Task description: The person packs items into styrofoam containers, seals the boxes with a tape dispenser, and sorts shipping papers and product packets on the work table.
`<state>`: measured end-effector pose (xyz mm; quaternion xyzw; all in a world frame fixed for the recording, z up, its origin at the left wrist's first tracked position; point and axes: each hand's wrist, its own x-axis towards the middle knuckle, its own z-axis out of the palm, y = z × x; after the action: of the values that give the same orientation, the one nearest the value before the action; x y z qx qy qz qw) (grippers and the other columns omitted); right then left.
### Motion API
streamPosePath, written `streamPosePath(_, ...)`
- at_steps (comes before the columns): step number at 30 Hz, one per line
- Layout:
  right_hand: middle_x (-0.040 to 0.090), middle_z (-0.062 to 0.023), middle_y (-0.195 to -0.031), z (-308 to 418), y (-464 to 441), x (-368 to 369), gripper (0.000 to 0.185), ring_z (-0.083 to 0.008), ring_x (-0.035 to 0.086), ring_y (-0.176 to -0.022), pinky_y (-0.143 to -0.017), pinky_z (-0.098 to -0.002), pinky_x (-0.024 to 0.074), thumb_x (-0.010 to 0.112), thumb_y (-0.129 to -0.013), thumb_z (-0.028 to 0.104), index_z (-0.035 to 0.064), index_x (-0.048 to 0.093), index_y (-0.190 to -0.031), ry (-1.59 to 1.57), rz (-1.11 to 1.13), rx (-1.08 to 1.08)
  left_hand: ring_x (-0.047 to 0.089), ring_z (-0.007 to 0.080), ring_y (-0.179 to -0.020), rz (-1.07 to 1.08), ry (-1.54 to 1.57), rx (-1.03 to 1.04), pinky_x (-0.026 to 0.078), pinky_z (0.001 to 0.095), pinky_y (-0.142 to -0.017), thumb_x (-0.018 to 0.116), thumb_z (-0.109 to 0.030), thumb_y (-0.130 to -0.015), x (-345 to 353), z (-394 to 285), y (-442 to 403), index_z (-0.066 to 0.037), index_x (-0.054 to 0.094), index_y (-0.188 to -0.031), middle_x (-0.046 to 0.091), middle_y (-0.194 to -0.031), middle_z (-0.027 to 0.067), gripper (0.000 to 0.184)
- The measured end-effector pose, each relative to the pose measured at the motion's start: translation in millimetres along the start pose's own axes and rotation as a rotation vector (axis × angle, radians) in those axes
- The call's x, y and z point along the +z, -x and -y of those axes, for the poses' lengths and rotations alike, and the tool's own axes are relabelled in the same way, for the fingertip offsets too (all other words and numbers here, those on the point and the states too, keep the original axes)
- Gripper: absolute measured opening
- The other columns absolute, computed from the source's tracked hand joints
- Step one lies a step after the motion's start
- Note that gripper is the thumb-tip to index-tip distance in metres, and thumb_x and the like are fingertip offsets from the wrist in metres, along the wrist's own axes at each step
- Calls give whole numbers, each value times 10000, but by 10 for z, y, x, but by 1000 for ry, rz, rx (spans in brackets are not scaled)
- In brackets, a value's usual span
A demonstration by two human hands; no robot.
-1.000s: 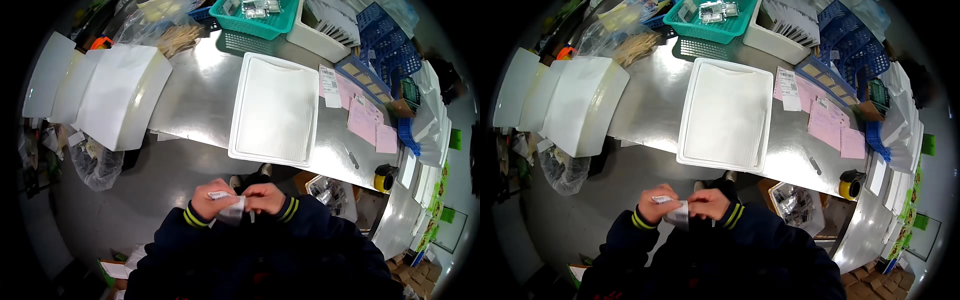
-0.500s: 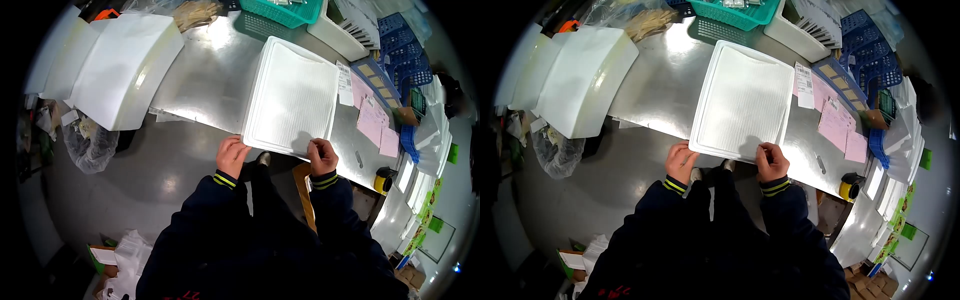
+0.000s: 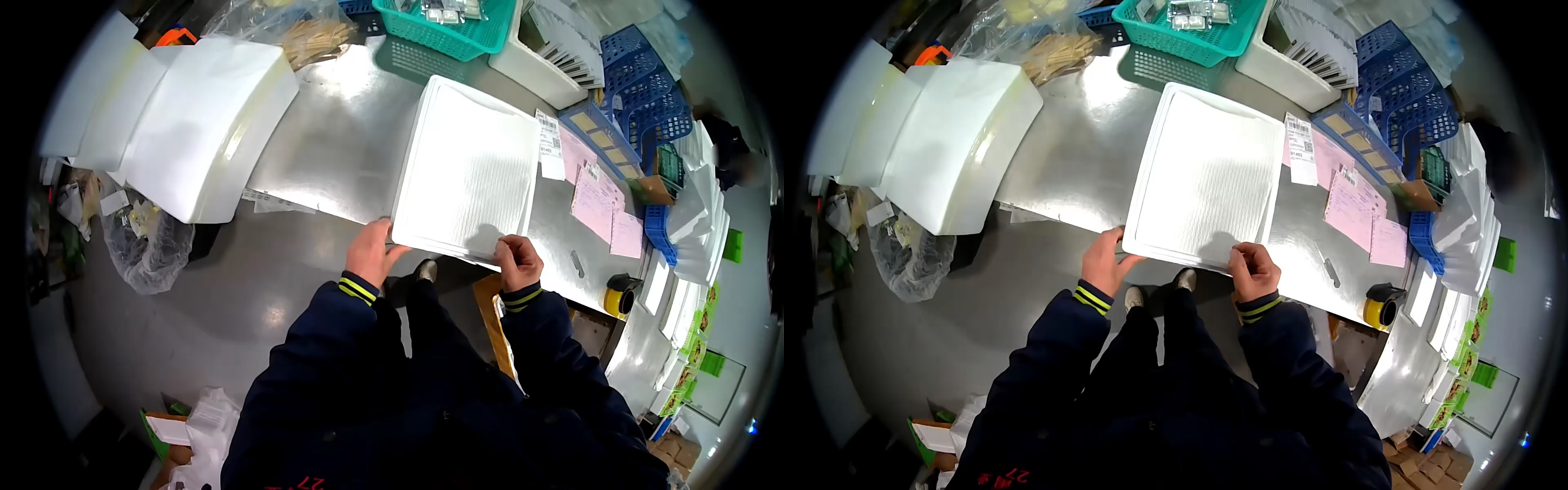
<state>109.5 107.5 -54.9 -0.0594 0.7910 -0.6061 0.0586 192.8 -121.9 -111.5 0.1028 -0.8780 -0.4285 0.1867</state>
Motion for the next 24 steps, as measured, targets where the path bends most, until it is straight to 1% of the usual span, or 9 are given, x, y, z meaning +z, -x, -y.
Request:
streamPosePath(6,525,17,-613,-65,-32,-21,95,-27,443,-547,-504,-180,359,583,-798,85,-8,575,-820,-24,5,38,536,378,-809,194,-49,-3,441,415,-667,588,-60,-760,-135,-12,-61,-32,441,-1083,557,-907,198,355)
streamPosePath(11,544,-11,-619,-16,-122,-219,118,-67,485,-530,-483,-203,395,586,-804,114,0,586,-832,-265,20,255,490,369,-1018,242,-15,64,427,389,-841,440,86,-701,-388,-56,-133,-14,487,-1118,522,-1098,211,432)
streamPosePath(13,543,-29,-694,-14,-135,-294,142,-74,488,-597,-528,-197,397,526,-834,100,-16,555,-911,-164,-82,147,590,282,-900,193,180,-190,460,315,-773,504,-58,-829,-403,-171,-266,-3,494,-1107,590,-980,178,284)
streamPosePath(15,557,-43,-808,-72,-225,-366,205,-84,505,-711,-627,-205,419,503,-856,107,-19,530,-1017,-110,-164,96,600,212,-857,112,307,-228,457,284,-742,526,-156,-859,-323,-286,-467,5,484,-1118,598,-955,166,307)
streamPosePath(19,559,-61,-904,-590,-480,-356,365,-92,493,-778,-717,-209,414,450,-897,203,-45,453,-1166,106,-146,82,589,211,-792,200,267,-319,457,288,-698,522,-319,-863,-44,-279,-761,15,474,-1119,598,-913,165,423)
streamPosePath(20,565,-205,-916,-337,-544,-322,375,-287,557,-830,-738,-336,440,440,-889,209,-49,438,-1161,54,-28,313,589,262,-790,211,173,-381,456,310,-701,507,-386,-856,-9,-250,-838,15,479,-1103,597,-885,172,472)
streamPosePath(21,559,-251,-910,-447,-600,-192,435,-367,549,-842,-736,-382,435,469,-870,267,-62,428,-1151,243,-24,105,581,315,-786,265,59,-412,453,333,-695,500,-402,-852,-4,-239,-892,22,492,-1068,591,-863,190,476)
streamPosePath(23,549,-283,-915,-316,-648,-111,503,-424,527,-864,-761,-422,424,490,-848,326,-76,423,-1143,303,-48,39,404,133,-601,122,-73,-342,378,279,-578,485,-312,-885,102,-266,-973,9,481,-861,437,-641,49,322)
streamPosePath(24,544,-295,-934,-257,-691,-139,521,-436,520,-886,-768,-429,420,494,-842,342,-81,424,-1137,231,-16,91,403,140,-594,107,-3,-317,378,281,-578,480,-323,-885,100,-271,-1030,11,486,-865,434,-634,58,335)
